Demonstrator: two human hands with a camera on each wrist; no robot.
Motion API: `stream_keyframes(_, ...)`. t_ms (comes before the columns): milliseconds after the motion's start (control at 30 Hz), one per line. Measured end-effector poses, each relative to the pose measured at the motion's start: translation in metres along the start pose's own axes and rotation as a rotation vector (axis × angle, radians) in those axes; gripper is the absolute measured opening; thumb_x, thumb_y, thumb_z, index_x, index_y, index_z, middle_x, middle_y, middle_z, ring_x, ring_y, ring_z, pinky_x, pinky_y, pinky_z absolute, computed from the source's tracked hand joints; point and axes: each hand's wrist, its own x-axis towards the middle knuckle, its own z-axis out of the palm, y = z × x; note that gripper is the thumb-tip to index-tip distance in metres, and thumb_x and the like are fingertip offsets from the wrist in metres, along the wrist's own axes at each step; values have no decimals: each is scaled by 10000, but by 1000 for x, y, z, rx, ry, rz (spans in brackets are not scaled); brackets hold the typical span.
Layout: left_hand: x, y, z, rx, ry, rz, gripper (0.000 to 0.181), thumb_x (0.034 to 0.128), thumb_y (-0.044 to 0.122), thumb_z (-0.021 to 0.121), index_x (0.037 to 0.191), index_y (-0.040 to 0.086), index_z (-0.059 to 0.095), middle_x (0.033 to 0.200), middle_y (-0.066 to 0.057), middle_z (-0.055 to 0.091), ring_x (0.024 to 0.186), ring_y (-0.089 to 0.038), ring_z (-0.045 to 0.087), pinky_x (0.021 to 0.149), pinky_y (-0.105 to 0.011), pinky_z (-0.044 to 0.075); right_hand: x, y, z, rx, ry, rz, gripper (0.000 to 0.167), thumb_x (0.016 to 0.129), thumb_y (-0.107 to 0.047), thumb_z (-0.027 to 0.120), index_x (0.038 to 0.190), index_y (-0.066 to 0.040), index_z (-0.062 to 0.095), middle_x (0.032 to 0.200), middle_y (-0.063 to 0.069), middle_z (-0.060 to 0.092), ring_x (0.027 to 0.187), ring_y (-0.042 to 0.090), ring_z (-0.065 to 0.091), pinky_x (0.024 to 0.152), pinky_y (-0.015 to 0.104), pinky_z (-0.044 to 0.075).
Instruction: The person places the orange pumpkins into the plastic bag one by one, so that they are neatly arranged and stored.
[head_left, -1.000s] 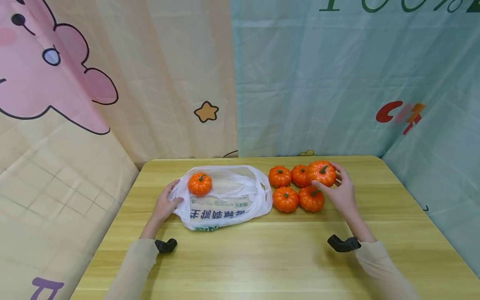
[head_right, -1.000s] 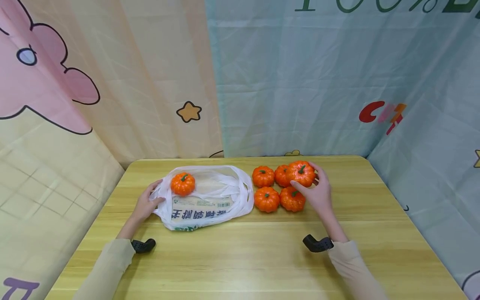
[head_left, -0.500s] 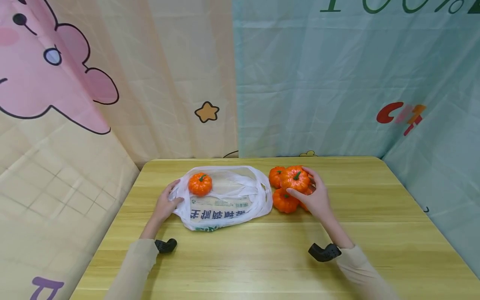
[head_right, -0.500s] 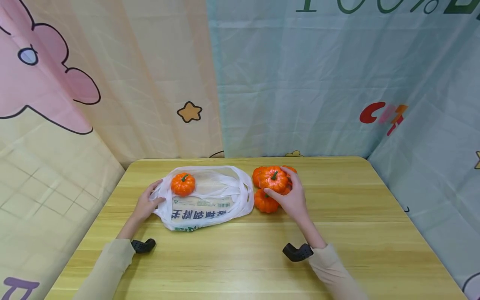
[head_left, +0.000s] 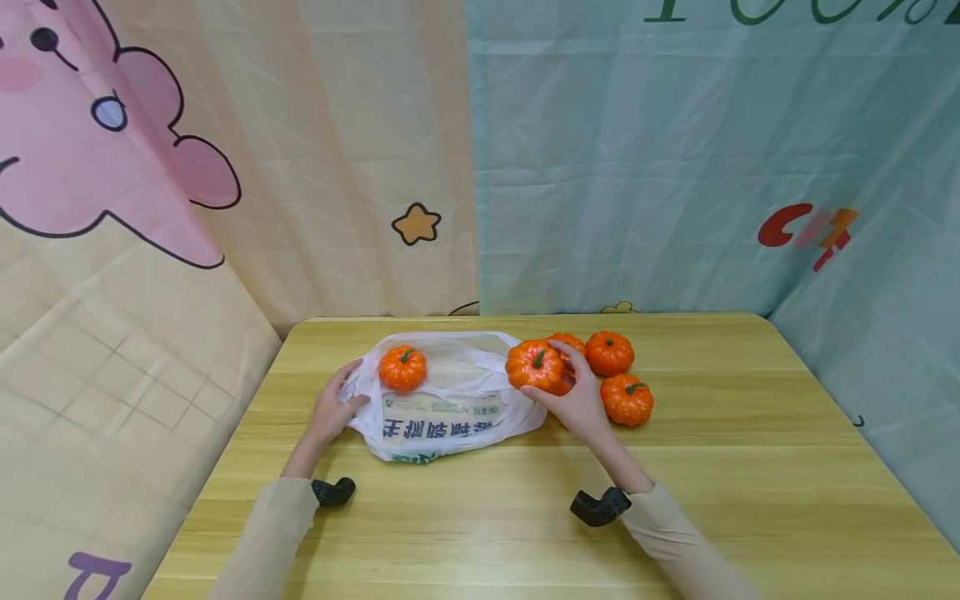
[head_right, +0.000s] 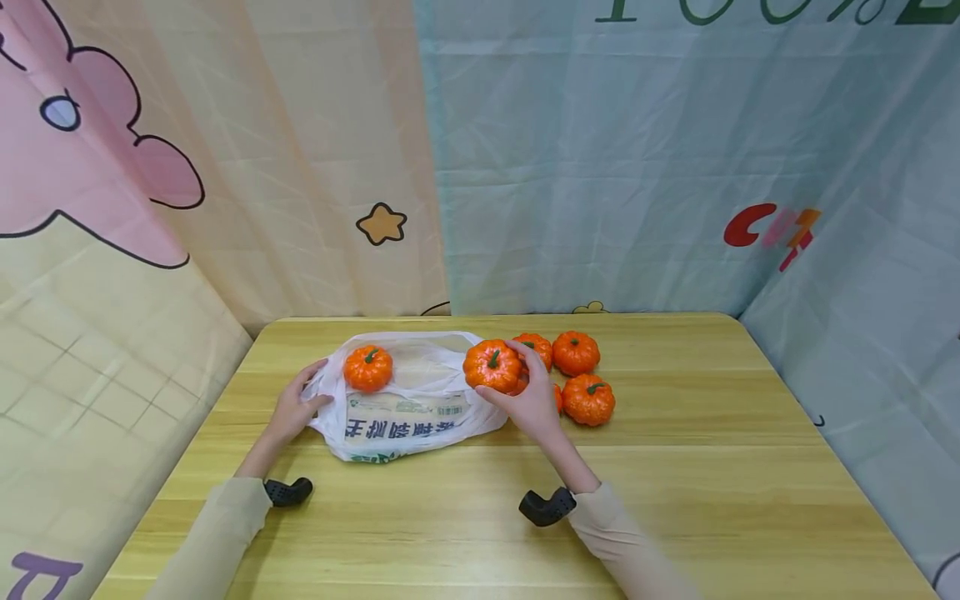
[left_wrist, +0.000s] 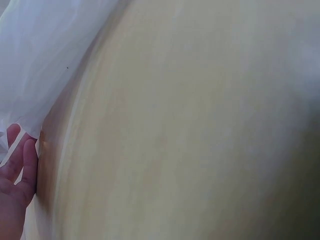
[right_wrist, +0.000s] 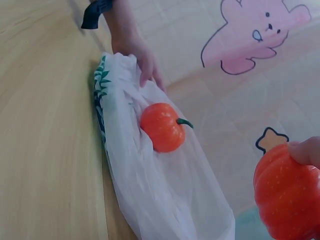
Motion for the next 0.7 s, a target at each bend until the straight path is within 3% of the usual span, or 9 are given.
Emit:
stream_keyframes(467,-1,-2,0,-14,6,1,651,883,55,579,1485,129,342,1547,-204,288,1401,-387,290,1156,-577,225,13,-10,60,87,-92,-45,725,732,-166,822,1367,-129,474,1371,107,477,1192,294,474,1030,495,437)
stream_keyframes(700,-2,-2,0,-14,5,6,650,877,65,588,1480,127,351,1543,-211,293,1399,-398,294,1150,-581,233,24,-7,83,58,-128,-67,732,723,-162,829,1367,-117,483,1370,109,493,1181,300,497,1013,486,456)
